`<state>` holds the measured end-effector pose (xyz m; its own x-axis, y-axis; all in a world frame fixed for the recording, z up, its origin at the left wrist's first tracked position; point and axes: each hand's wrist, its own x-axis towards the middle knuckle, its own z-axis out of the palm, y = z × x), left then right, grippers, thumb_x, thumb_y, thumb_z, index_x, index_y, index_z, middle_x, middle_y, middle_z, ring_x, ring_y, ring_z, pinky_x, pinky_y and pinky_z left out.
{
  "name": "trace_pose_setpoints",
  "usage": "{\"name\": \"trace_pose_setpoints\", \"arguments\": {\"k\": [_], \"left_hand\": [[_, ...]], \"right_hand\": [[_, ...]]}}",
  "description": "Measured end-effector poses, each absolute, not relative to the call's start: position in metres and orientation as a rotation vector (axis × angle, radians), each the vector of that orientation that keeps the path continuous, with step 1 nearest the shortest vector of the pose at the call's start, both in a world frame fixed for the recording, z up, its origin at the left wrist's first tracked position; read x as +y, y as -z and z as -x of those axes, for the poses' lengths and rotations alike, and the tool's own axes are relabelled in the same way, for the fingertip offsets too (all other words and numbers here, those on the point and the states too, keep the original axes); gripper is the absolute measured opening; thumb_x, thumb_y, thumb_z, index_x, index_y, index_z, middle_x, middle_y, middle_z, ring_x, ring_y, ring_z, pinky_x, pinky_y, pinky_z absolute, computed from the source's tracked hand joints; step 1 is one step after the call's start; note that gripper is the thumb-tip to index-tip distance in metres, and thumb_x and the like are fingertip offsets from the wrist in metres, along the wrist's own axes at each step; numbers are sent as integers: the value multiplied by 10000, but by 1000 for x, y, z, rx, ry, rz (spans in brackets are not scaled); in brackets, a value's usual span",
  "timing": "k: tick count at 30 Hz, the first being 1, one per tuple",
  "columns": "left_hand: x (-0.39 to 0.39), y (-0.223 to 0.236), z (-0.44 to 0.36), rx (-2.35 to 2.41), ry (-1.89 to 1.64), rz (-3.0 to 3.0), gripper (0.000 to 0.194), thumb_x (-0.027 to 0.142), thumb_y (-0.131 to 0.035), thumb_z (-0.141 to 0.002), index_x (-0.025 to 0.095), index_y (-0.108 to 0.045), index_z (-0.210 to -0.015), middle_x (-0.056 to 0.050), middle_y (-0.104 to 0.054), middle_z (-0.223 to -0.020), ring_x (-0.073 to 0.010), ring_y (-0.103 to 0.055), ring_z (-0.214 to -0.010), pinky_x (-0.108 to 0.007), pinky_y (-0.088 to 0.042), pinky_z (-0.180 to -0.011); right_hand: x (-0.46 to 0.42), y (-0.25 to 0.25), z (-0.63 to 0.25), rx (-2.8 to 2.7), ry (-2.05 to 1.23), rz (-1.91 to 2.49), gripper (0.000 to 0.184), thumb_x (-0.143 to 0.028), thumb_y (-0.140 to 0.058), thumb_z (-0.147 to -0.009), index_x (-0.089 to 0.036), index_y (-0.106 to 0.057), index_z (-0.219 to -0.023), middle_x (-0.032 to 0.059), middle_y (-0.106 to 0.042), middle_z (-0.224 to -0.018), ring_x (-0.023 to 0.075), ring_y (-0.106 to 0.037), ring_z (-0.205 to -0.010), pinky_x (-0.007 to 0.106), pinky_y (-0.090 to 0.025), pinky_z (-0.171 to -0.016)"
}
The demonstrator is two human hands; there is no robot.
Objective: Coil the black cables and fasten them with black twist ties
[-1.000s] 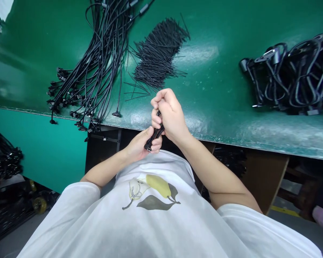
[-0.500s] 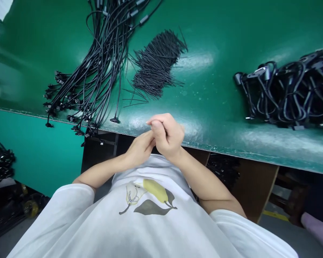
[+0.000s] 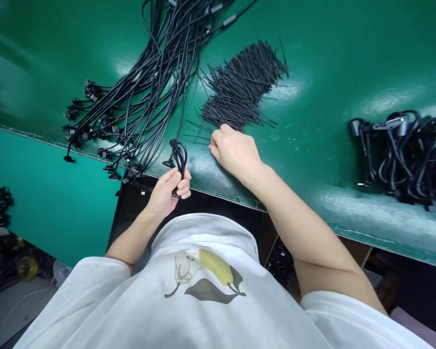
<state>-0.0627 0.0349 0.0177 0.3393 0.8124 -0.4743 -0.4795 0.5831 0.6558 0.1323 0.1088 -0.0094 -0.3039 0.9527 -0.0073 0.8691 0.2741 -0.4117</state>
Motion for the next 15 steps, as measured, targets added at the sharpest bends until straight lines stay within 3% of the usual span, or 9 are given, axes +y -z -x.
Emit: {"name": "trace_pose_setpoints", "arguments": {"k": [4,9,12,15], "left_hand": [[36,-19,66,899,-846,-412,287,372,-732,-831,155,-596,-961,71,-425,-601,-38,-354,-474,-172,-339,-484],[34,-10,61,782,-765,-452,449,387,-722,-839,190,-558,-1208,82,-430,-615,-51,-363,-480,-190,-344,-497],[32,0,55,799,-826,-618,439,429,-686,-856,127,-620,-1169,62,-448,-647,-52,-396,-512,-207,-358,-510],[30,7,54,887,-873,-784,421,417,-615,-897,130,-635,-1204,28,-523,-757,-49,-430,-541,-217,-375,-525]], "right_hand": [[96,-1,-134,-2324,-429,1760,88,-240,-581,-878,-169,-611,-835,88,-618,-899,190,-529,-723,303,-232,-562],[56,-12,-130,-2278,-705,1519,68,-215,-588,-866,-180,-553,-820,37,-605,-824,145,-548,-682,261,-358,-611],[36,-10,-123,-2224,-819,1424,24,-201,-547,-909,-179,-554,-914,19,-626,-799,130,-566,-650,245,-384,-600],[26,-7,-120,-2240,-619,1372,150,-205,-473,-980,-169,-592,-1064,46,-659,-869,153,-609,-760,254,-408,-647]]}}
